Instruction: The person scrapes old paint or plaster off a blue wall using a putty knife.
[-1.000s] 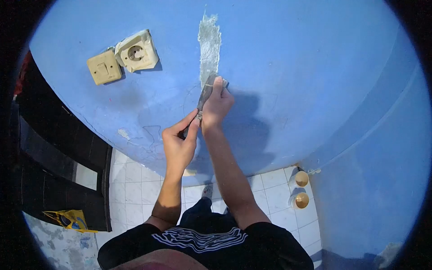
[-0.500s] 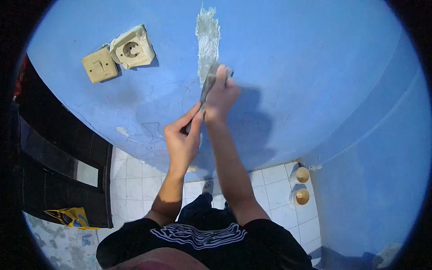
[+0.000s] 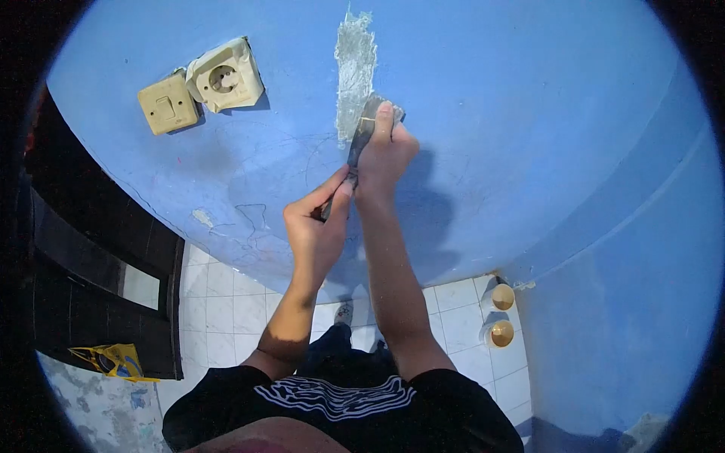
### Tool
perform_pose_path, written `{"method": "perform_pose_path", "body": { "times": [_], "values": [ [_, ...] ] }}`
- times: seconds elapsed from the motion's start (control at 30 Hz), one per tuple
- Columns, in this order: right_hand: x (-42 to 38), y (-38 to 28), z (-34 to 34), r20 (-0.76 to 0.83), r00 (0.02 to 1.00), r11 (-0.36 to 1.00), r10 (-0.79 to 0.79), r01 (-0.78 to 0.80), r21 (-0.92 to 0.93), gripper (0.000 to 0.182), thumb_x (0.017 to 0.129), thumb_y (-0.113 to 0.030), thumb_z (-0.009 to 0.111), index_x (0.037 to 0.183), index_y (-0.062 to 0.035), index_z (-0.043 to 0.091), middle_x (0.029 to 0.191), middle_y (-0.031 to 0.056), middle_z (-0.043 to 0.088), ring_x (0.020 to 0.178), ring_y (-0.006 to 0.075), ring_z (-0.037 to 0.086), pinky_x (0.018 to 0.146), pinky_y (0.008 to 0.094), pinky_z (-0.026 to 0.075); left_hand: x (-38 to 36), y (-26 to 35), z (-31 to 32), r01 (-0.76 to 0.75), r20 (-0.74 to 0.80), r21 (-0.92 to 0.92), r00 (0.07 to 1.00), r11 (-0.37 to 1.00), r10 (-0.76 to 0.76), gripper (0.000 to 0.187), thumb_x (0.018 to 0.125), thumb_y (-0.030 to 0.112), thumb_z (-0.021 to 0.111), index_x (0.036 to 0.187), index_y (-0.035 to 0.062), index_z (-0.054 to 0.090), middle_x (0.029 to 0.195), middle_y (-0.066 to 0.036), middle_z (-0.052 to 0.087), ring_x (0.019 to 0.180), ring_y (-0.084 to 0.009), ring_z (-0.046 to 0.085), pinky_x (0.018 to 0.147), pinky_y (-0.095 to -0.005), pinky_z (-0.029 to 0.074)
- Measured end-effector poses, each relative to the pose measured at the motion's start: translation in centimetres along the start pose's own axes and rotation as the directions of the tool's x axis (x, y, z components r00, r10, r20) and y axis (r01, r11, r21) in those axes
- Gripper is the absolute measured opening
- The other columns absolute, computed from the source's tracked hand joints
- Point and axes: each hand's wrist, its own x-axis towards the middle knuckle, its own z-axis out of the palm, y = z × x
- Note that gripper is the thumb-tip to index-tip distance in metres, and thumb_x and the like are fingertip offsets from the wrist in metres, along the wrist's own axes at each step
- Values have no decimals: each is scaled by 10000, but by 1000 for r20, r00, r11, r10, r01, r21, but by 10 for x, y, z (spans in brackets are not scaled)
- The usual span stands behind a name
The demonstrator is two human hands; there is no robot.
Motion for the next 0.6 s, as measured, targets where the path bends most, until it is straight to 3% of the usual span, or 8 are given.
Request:
{"method": "perform_pose_path", "body": {
  "times": [0.13, 0.17, 0.23, 0.33, 0.4, 0.47, 0.53, 0.6],
  "values": [
    [8, -3, 0, 5, 987, 965, -162, 159, -210, 523, 1015, -292, 546, 588, 9, 576, 553, -36, 498, 549, 53, 430, 469, 302, 341, 10, 8, -2, 107, 30, -31, 994, 994, -106, 260, 938, 57, 674, 1190, 2, 712, 700, 67, 563, 608, -12, 426, 526, -180, 341],
    [7, -4, -1, 4, 988, 965, -157, 154, -213, 523, 1015, -292, 546, 588, 9, 576, 553, -36, 498, 549, 53, 430, 469, 302, 341, 11, 8, -2, 133, 41, -33, 990, 991, -132, 258, 938, 58, 676, 1187, 2, 713, 697, 70, 559, 606, -11, 423, 525, -179, 336],
    [7, -8, 4, 21, 1000, 996, -8, 6, 90, 517, 1013, -287, 547, 597, 19, 566, 558, -35, 494, 541, 60, 428, 468, 310, 346, 12, 6, 1, 147, 41, -59, 989, 987, -145, 254, 939, 61, 677, 1183, -2, 714, 695, 74, 550, 598, -8, 413, 519, -178, 324],
    [-2, 2, 1, -28, 999, 989, 17, -21, -148, 510, 1009, -288, 552, 603, 22, 560, 564, -36, 498, 536, 68, 431, 472, 314, 347, -3, 2, -2, 154, 7, -89, 988, 984, -154, 251, 940, 59, 674, 1178, -12, 712, 696, 79, 536, 591, -7, 397, 511, -180, 308],
    [11, -4, -1, 16, 999, 987, -44, 46, -152, 504, 1005, -288, 557, 609, 22, 565, 566, -39, 499, 537, 71, 433, 477, 311, 348, -5, 2, 3, 154, -6, -97, 988, 983, -156, 249, 940, 56, 672, 1175, -18, 712, 696, 81, 527, 589, -8, 388, 508, -183, 300],
    [14, -8, -5, 61, 994, 983, -92, 100, -154, 497, 1002, -289, 563, 616, 23, 571, 568, -42, 500, 538, 73, 435, 481, 309, 348, 0, 11, 15, 14, -32, -15, 999, 1000, -14, 251, 940, 43, 667, 1178, -22, 709, 702, 72, 547, 593, -9, 404, 512, -180, 315],
    [16, -10, -8, 112, 993, 999, 34, -38, 27, 491, 1007, -294, 550, 626, 14, 576, 580, -42, 509, 552, 72, 446, 491, 303, 348, -1, 11, 14, 30, -20, -59, 999, 998, -31, 254, 940, 39, 665, 1182, -23, 706, 712, 65, 565, 598, -10, 419, 517, -179, 326],
    [8, 4, -16, 101, 995, 993, 25, -13, -118, 438, 1002, -298, 563, 709, 21, 622, 645, -18, 552, 583, 75, 472, 514, 293, 365, -6, 11, 13, 55, -3, -110, 998, 992, -56, 257, 940, 35, 663, 1186, -24, 704, 721, 58, 583, 603, -11, 434, 521, -179, 337]
  ]
}}
